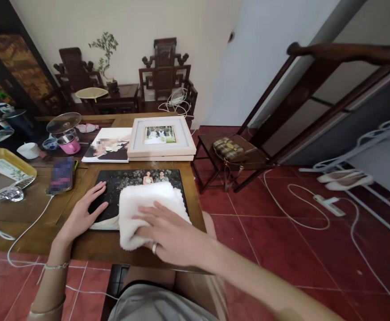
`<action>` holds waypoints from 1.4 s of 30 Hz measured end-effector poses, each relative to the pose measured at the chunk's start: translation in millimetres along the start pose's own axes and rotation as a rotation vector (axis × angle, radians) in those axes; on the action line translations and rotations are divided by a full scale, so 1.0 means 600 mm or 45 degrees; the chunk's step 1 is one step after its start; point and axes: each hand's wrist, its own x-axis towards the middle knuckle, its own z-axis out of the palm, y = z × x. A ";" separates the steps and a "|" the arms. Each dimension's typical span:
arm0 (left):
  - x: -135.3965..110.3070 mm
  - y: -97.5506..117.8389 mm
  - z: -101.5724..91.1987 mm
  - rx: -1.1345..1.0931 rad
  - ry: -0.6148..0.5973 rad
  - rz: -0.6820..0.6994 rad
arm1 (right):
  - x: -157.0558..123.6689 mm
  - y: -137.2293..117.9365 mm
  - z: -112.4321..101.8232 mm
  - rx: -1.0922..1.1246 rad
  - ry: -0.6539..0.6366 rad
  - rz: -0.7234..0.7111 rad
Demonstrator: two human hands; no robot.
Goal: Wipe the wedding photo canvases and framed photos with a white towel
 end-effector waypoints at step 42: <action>0.000 -0.005 0.000 -0.005 -0.091 -0.073 | 0.111 0.083 0.033 -0.289 0.300 0.132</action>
